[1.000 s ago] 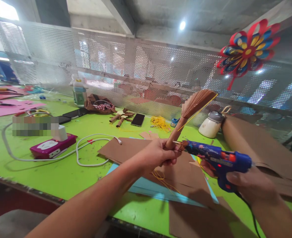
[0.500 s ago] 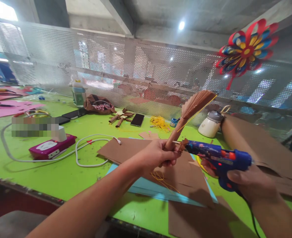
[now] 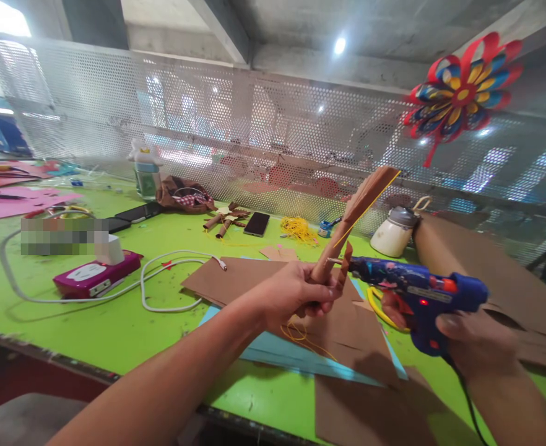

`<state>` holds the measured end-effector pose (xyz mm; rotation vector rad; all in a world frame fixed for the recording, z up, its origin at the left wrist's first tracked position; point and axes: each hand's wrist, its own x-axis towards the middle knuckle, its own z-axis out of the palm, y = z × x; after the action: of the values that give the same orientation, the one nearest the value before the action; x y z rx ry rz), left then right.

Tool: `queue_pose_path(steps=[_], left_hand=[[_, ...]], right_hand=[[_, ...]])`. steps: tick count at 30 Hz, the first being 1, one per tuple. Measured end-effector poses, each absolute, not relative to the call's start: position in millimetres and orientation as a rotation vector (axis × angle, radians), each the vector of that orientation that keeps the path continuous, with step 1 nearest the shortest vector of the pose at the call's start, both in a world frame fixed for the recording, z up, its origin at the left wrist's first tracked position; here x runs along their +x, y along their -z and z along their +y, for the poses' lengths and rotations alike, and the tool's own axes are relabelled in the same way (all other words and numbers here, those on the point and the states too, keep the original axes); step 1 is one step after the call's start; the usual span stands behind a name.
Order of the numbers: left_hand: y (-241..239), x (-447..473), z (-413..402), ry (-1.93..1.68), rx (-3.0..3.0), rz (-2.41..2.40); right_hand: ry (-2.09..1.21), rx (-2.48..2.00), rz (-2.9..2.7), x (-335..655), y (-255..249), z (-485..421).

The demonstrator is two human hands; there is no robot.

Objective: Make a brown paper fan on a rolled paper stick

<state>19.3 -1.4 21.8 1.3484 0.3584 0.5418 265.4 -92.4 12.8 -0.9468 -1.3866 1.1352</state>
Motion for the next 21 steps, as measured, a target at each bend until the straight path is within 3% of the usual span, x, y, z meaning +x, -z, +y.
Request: queue_pose_path(steps=[11,21], left_hand=[[-22.2,17.7,-2.8,-0.498,1.340,0.318],[-21.6,16.3,-0.8,-0.429,1.272,0.277]], right_hand=[[-1.208,-0.971,-1.463,266.1,-15.1,-91.8],[-1.080,-0.965,-1.483,267.9,-13.4,-93.5]])
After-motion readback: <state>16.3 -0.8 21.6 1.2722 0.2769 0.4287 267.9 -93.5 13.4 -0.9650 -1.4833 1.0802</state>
